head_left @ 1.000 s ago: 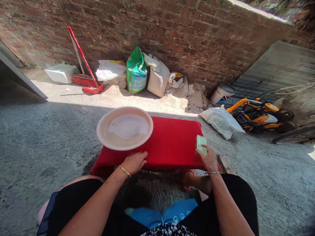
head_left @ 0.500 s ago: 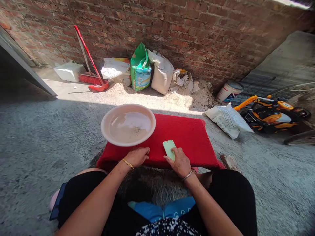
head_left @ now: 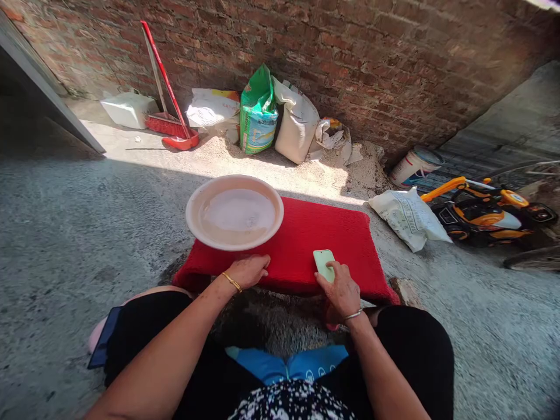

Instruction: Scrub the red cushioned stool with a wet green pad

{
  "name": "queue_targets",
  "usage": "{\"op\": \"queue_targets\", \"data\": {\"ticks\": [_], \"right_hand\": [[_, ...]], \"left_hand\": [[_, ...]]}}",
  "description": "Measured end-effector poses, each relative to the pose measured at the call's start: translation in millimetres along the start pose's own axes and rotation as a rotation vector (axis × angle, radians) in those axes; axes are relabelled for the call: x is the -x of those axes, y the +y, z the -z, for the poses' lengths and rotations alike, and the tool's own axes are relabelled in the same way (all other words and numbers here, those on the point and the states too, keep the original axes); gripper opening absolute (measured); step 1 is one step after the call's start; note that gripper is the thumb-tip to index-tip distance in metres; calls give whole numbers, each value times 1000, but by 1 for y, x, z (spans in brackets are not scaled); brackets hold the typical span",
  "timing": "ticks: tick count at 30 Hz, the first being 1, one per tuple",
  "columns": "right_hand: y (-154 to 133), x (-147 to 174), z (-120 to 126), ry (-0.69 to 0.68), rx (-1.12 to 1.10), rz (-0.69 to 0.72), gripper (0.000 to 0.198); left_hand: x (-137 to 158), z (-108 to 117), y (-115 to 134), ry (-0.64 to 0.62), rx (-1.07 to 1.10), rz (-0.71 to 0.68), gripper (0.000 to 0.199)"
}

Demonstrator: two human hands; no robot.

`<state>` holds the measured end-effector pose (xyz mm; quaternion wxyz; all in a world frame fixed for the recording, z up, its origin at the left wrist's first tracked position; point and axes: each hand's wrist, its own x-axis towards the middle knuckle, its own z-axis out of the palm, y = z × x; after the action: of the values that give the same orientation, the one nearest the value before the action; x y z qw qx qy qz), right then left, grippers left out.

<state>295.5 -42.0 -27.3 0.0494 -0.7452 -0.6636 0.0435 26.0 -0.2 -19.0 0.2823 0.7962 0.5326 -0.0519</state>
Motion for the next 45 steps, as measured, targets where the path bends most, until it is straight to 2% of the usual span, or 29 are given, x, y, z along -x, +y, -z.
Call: {"op": "queue_targets", "data": {"ticks": [4,6,8,14,17,20,23,26,28,30,35,37,39,45], "right_hand": [[-44,16,-12,-37,-51,252,43],[-53,18,-15,-63,-41,291,45],[-49,16,-12,-90,-24,257,44],[-11,6,9,-151,77,85,44],[-10,7,13,-135,111,59,45],[-26,13,9,-81,72,117,44],[-55,24,-2,-29,11,248,44],[-83,31,-13,-13,-5,359,46],[-89,32,-16,-15,10,381,47],[-81,31,-16,-22,40,359,47],[-39,26,-3,-48,124,198,46],[-36,26,2,-49,128,173,46],[-47,28,3,-45,108,198,46],[-110,34,-6,-107,60,381,49]], "left_hand": [[0,0,0,3,1,2,15],[-1,0,-1,3,5,5,15],[-2,-1,-1,-1,5,2,15],[-2,-4,-2,19,-12,-21,14],[-1,-5,-2,36,-19,-21,15],[1,-5,-4,34,0,-34,16],[4,-2,-8,19,39,-41,15],[6,0,-9,5,62,1,17],[7,1,-9,-4,49,43,17],[8,3,-8,-7,28,74,16],[16,8,-8,11,2,108,18],[21,11,-9,19,-17,127,24],[25,14,-10,22,-44,158,29],[32,24,-9,40,-99,214,31]]}}
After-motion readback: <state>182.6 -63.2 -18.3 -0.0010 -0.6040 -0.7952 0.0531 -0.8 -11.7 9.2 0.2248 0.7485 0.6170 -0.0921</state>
